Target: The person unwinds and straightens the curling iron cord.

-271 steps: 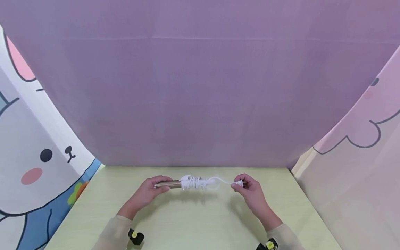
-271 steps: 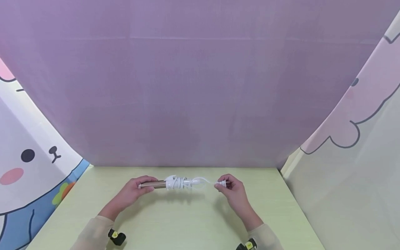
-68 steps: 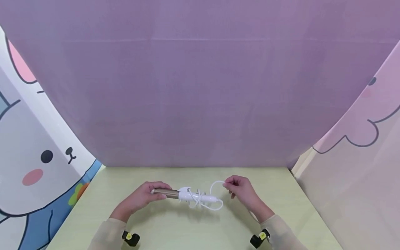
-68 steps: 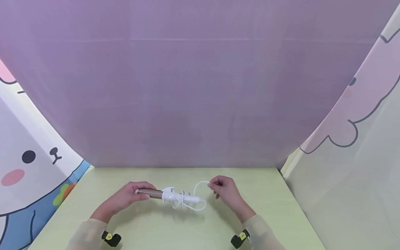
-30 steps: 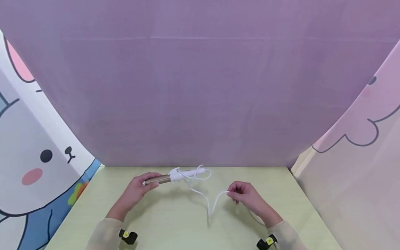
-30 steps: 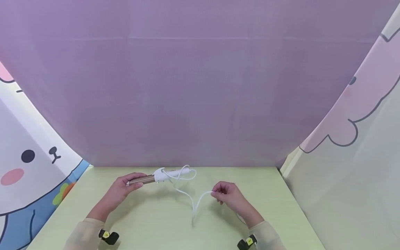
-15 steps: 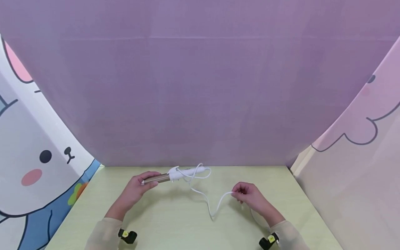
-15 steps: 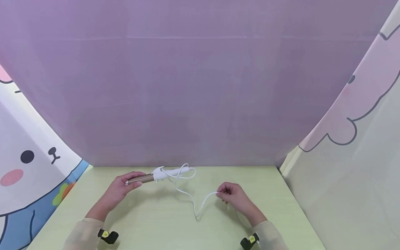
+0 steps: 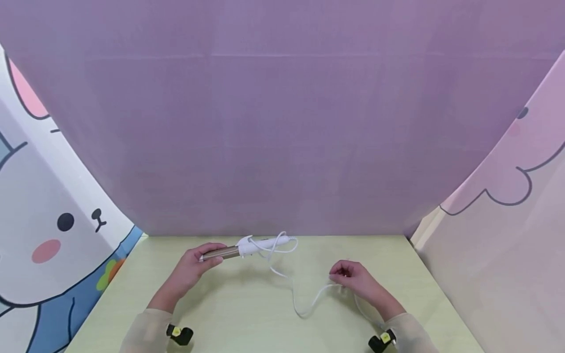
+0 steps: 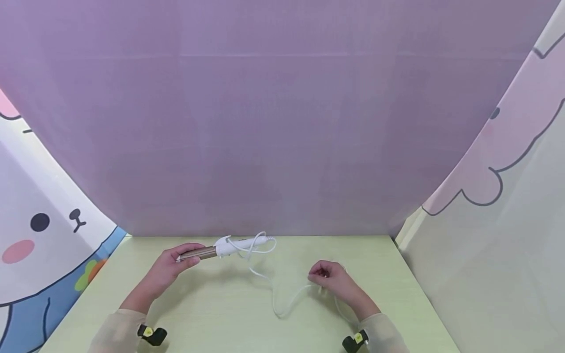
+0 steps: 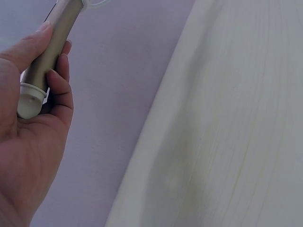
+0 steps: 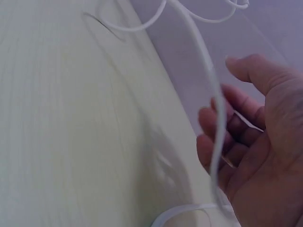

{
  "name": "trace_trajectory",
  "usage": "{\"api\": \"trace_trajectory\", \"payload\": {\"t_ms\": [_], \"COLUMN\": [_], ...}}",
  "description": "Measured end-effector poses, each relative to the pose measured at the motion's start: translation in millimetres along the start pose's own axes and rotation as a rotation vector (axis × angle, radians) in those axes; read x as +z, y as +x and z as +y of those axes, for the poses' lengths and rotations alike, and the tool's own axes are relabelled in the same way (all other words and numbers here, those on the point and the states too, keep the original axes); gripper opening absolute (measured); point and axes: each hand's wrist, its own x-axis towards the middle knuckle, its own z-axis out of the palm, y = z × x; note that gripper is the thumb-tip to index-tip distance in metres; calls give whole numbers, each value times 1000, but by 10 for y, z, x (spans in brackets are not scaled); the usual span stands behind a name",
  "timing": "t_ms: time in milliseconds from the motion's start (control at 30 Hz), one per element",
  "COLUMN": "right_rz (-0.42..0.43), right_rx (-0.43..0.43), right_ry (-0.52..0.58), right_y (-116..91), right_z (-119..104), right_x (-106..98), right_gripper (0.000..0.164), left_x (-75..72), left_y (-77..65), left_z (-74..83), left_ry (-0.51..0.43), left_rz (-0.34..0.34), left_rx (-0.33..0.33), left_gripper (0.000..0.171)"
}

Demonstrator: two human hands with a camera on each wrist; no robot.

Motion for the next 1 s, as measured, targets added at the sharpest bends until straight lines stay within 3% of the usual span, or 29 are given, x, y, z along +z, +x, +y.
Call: {"api": "trace_trajectory", "payload": {"t_ms": [233, 400, 733, 1000], "right_rz": [39, 63, 133, 109], "right_rx": [-51, -100, -156, -162], "right_ry": [-54, -51, 131, 198], "right_y": [27, 117, 294, 366], "right_z": [-123, -229, -232, -181], "right_x": [125, 339, 913, 1141], "right_gripper": [13, 10, 25, 27], "left_x": [16, 22, 35, 38], "left_y": [5, 9, 20, 33], "left_z": [-3, -7, -23, -39], "left_ry": [-6, -12, -5, 4], "left_rz": [-2, 4, 3, 4], "left_rx": [0, 7, 9, 12], "left_gripper": [39, 38, 39, 39]}}
